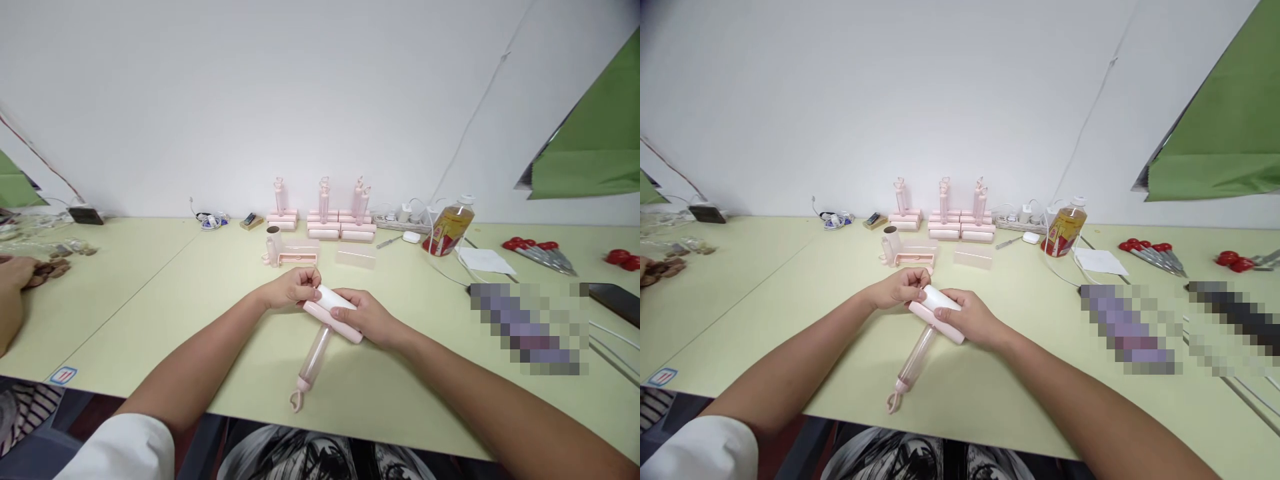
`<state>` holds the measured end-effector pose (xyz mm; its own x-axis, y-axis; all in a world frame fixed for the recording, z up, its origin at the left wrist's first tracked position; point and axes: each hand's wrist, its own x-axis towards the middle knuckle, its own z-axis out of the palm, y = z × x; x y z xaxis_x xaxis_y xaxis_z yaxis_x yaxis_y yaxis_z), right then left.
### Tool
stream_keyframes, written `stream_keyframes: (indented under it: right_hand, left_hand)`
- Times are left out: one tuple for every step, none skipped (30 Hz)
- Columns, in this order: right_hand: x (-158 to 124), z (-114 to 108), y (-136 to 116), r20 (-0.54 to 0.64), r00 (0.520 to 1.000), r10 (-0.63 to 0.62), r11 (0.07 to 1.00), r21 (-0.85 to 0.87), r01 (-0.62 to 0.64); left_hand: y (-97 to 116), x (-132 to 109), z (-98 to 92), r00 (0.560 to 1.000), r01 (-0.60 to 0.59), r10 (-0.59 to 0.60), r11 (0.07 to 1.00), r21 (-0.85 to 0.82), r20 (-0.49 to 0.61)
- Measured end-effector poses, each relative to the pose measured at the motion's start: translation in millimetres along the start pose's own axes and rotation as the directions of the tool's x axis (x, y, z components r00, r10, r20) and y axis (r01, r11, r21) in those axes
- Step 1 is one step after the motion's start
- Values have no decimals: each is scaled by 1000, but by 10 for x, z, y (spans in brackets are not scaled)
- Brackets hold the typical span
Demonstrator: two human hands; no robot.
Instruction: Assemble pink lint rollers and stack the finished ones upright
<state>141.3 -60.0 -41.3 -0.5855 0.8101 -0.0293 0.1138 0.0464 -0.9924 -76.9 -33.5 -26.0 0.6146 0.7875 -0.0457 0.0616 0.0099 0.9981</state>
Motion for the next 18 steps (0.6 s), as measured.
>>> stream_keyframes:
  right_hand:
    - [7,7,-1,2,1000,-6,1000,2,6]
    - [13,15,-1,7,1000,-15,1000,5,15]
    - [17,24,1,12,1000,-25,1000,9,25]
    - [19,35,5,17,999,-32,999,16,32]
    - [20,47,9,19,999,-36,999,25,36]
    - [19,62,15,16,999,-37,999,34,37]
    - [19,80,21,8,999,-36,998,43,35]
    - [18,98,28,-5,999,-33,998,48,33]
    - [19,117,36,-19,999,-29,998,50,30]
    - [20,135,45,-32,999,-25,999,48,26]
    - [23,149,56,-49,999,-21,999,42,24]
    - [28,158,68,-71,997,-22,999,28,24]
    - [35,159,83,-104,994,-28,1000,6,29]
    - [43,152,99,-153,987,-40,999,-21,37]
    - [54,136,116,-219,974,-56,998,-52,46]
    - [67,113,132,-298,952,-72,995,-81,50]
    - [80,84,148,-375,923,-85,993,-103,49]
    - [94,53,162,-445,891,-91,992,-116,43]
  left_hand:
    - [8,1,-15,1000,0,0,1000,7,8]
    - [17,0,-28,1000,-1,0,1000,13,13]
    - [26,-2,-37,1000,1,-2,1000,22,19]
    - [35,-7,-45,1000,6,-7,999,33,25]
    - [44,-13,-52,999,15,-16,999,47,27]
    - [53,-20,-59,999,26,-28,998,61,26]
    - [63,-27,-66,999,38,-40,996,77,24]
    - [72,-32,-74,998,49,-51,994,96,21]
    - [81,-34,-82,998,57,-59,992,116,15]
    - [87,-32,-90,998,58,-59,989,135,7]
    - [90,-27,-95,999,50,-50,987,153,-7]
    - [90,-19,-97,999,34,-29,986,166,-30]
    - [86,-8,-93,998,11,0,985,170,-62]
    - [78,2,-82,994,-13,30,987,162,-103]
    - [65,11,-61,987,-32,55,988,148,-149]
    - [49,16,-30,979,-37,63,990,136,-192]
    - [30,16,10,972,-22,53,990,137,-228]
    - [9,11,58,967,11,30,988,157,-252]
